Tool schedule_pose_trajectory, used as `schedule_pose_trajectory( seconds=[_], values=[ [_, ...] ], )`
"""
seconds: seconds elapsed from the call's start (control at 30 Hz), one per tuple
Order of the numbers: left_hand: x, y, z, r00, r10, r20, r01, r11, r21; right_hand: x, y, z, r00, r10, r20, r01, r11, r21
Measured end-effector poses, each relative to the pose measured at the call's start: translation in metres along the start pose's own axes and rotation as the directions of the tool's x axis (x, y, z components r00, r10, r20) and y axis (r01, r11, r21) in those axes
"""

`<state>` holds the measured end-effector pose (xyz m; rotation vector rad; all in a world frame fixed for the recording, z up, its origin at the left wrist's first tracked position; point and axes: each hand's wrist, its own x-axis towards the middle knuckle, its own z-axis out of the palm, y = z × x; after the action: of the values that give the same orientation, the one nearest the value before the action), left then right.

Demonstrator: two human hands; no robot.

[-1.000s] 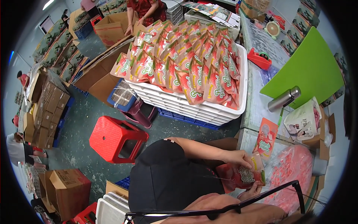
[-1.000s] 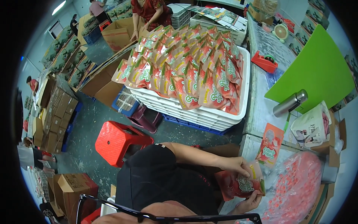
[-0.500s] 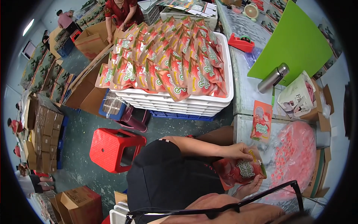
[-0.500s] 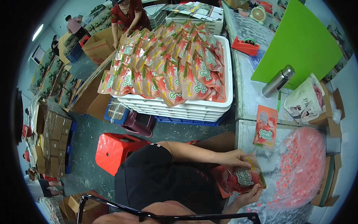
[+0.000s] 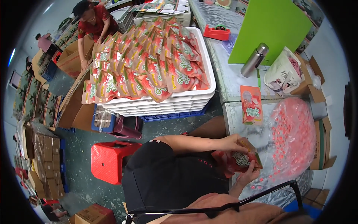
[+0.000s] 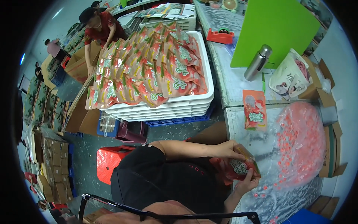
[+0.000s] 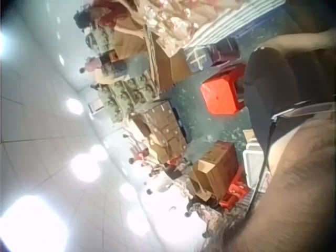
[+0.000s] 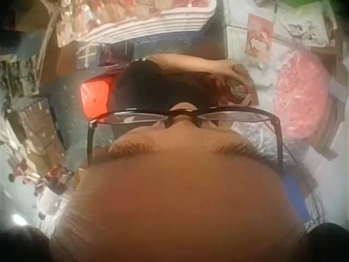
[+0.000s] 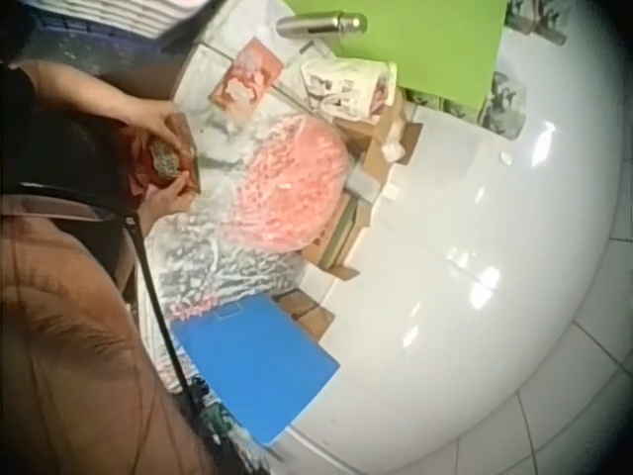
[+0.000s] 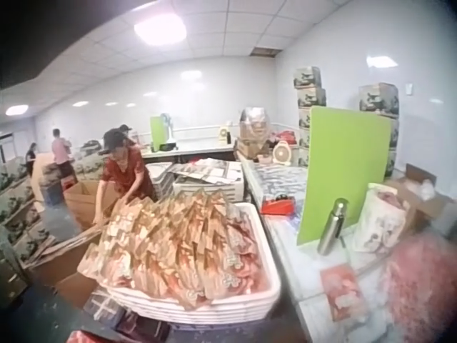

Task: Filling small plastic bags with pink candies and organizing them on trays at a factory workstation.

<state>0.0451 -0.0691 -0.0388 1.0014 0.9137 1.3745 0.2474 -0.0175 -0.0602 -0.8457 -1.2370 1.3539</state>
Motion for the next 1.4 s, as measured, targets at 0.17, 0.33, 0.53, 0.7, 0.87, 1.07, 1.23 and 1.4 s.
schedule_pose_trajectory(
  seconds=[0.17,0.33,0.53,0.7,0.87,1.07,1.23,1.4],
  values=[
    [0.01,-0.022,0.002,0.997,0.076,0.012,-0.077,0.994,0.083,0.001,-0.003,-0.002,0.998,0.03,0.062,-0.032,0.999,0.023],
    [0.011,-0.017,0.007,1.0,-0.006,0.025,0.003,0.995,0.098,-0.002,-0.011,0.003,1.0,0.0,-0.026,0.002,0.999,0.051],
    [0.007,-0.025,-0.001,0.966,-0.141,0.215,0.152,0.988,-0.034,-0.012,-0.016,-0.003,0.997,0.067,-0.042,-0.061,0.989,0.135],
    [0.006,-0.023,-0.002,0.943,-0.216,0.254,0.244,0.966,-0.082,-0.022,-0.005,-0.011,0.986,0.128,-0.109,-0.116,0.988,0.104],
    [0.016,-0.025,0.002,0.908,-0.37,0.196,0.379,0.925,-0.014,-0.035,-0.002,-0.022,0.957,0.171,-0.233,-0.082,0.934,0.347],
    [0.033,-0.06,0.037,0.912,-0.292,0.288,0.341,0.93,-0.139,-0.06,-0.037,-0.048,0.884,-0.027,-0.467,0.07,0.995,0.074],
    [0.045,-0.064,0.086,0.725,-0.229,0.65,0.263,0.964,0.047,-0.131,-0.07,-0.123,0.74,-0.119,-0.662,0.077,0.993,-0.093],
    [0.075,-0.036,0.064,0.831,-0.277,0.482,0.056,0.904,0.423,-0.273,-0.166,-0.182,0.379,-0.009,-0.925,-0.377,0.912,-0.163]
  ],
)
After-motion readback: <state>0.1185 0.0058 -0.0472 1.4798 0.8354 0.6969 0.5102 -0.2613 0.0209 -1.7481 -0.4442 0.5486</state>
